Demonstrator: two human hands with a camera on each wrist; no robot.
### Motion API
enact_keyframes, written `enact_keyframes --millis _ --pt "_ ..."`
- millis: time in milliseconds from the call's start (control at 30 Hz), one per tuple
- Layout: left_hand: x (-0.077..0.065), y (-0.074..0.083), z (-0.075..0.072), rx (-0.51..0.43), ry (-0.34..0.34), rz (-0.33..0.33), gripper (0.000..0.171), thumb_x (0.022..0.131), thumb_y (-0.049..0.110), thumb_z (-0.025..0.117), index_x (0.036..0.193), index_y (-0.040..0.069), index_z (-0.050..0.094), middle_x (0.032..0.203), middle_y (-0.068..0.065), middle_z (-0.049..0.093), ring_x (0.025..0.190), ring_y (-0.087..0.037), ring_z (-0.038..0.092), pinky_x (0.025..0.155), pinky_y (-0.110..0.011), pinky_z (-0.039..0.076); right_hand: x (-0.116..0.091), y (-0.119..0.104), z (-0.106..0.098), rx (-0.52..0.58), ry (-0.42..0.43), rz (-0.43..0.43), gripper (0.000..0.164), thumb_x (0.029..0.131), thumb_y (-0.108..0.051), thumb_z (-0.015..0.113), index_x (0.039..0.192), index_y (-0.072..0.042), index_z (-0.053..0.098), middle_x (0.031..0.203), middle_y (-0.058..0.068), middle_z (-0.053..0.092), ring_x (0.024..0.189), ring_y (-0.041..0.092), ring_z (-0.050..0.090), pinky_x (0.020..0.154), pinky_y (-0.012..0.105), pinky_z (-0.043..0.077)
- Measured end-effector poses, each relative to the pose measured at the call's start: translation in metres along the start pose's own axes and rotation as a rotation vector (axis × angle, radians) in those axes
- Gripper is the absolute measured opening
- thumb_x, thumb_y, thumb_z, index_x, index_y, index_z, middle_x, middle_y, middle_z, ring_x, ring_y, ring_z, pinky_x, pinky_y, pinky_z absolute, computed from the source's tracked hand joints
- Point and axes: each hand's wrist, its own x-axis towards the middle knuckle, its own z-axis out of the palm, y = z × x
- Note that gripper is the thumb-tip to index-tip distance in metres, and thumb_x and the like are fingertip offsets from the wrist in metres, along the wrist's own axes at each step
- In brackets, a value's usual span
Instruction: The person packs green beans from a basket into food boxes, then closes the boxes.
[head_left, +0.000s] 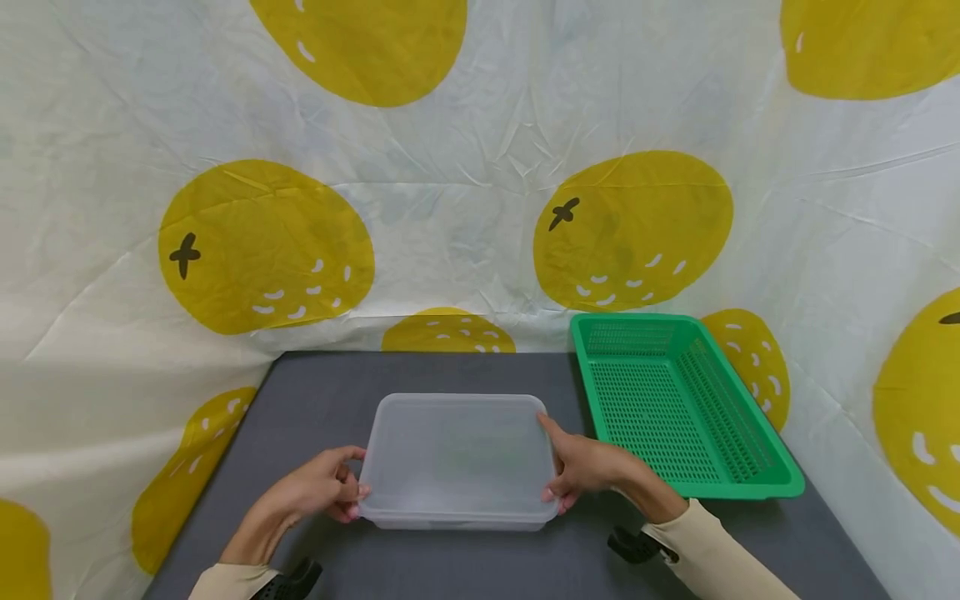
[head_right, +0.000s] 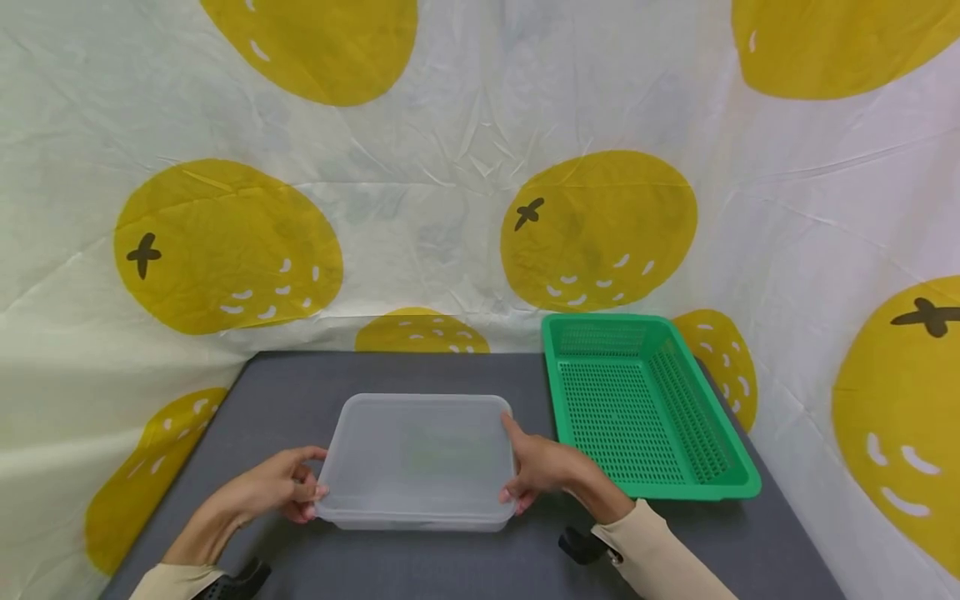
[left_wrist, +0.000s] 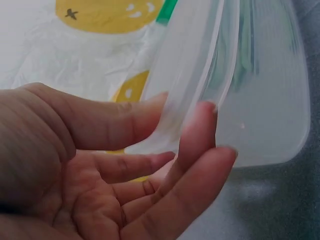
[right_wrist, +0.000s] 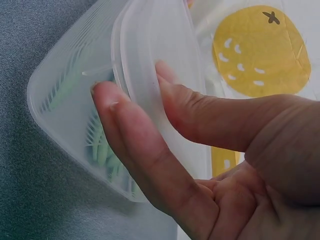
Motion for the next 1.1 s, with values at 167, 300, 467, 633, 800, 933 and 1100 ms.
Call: enact_keyframes --millis 167,300,467,633,800,933,1100 --pt "0.0 0.0 0.002 0.037 0.018 0.02 0.068 0.093 0.005 0.069 0.143 -0.018 0.03 0.076 -0.012 0.061 0.064 -0.021 0.066 0.059 -0.04 0.059 0.0 -0.001 0.0 -0.01 0.001 0.001 0.116 0.088 0.007 0.071 0.161 -0.013 -0.017 0.082 0.021 0.066 0.068 0.033 0.07 0.065 0.045 0.061" --pt "0.003 0.005 0.004 0.15 0.083 0.0 0.068 0.094 0.008 0.068 0.147 -0.015 0.031 0.079 -0.014 0.063 0.066 -0.022 0.065 0.059 -0.041 0.058 0.0 -0.006 0.002 -0.244 0.148 -0.013 0.104 0.092 -0.013 0.075 0.163 -0.007 -0.001 0.099 0.025 0.065 0.084 0.038 0.07 0.072 0.046 0.059" --pt "0.022 0.021 0.017 0.551 0.366 0.035 0.068 0.097 0.021 0.066 0.151 -0.008 0.036 0.114 -0.021 0.065 0.102 -0.034 0.066 0.083 -0.05 0.055 0.016 -0.016 0.016 -0.633 0.451 -0.059 0.086 0.096 -0.037 0.069 0.159 0.0 0.025 0.146 0.029 0.04 0.123 0.04 0.054 0.092 0.053 0.05" --pt "0.051 0.031 0.036 0.738 0.545 0.169 0.067 0.1 0.025 0.063 0.151 -0.009 0.037 0.149 -0.032 0.041 0.138 -0.05 0.04 0.107 -0.064 0.039 0.046 -0.021 0.036 -0.752 0.568 -0.097 0.073 0.101 -0.04 0.061 0.155 0.0 0.035 0.158 0.028 0.032 0.145 0.049 0.032 0.111 0.063 0.036" --pt "0.075 0.02 0.055 0.883 0.564 0.198 0.069 0.102 0.028 0.059 0.15 -0.015 0.034 0.159 -0.037 0.025 0.148 -0.052 0.023 0.116 -0.062 0.028 0.064 -0.015 0.052 -0.802 0.581 -0.078 0.075 0.102 -0.049 0.053 0.157 -0.001 0.033 0.164 0.026 0.021 0.152 0.048 0.015 0.119 0.064 0.021" --pt "0.086 0.004 0.063 0.995 0.657 0.241 0.068 0.102 0.031 0.057 0.148 -0.015 0.037 0.159 -0.036 0.025 0.149 -0.05 0.021 0.118 -0.058 0.029 0.068 -0.006 0.061 -0.842 0.626 -0.098 0.077 0.102 -0.053 0.05 0.158 -0.003 0.032 0.166 0.025 0.017 0.153 0.049 0.011 0.119 0.065 0.017" --pt "0.089 -0.003 0.066 1.022 0.721 0.262 0.068 0.103 0.036 0.052 0.151 -0.01 0.036 0.162 -0.031 0.023 0.152 -0.045 0.019 0.118 -0.059 0.029 0.071 0.0 0.063 -0.876 0.679 -0.131 0.076 0.103 -0.055 0.046 0.159 -0.005 0.031 0.167 0.023 0.016 0.153 0.047 0.01 0.12 0.064 0.016"
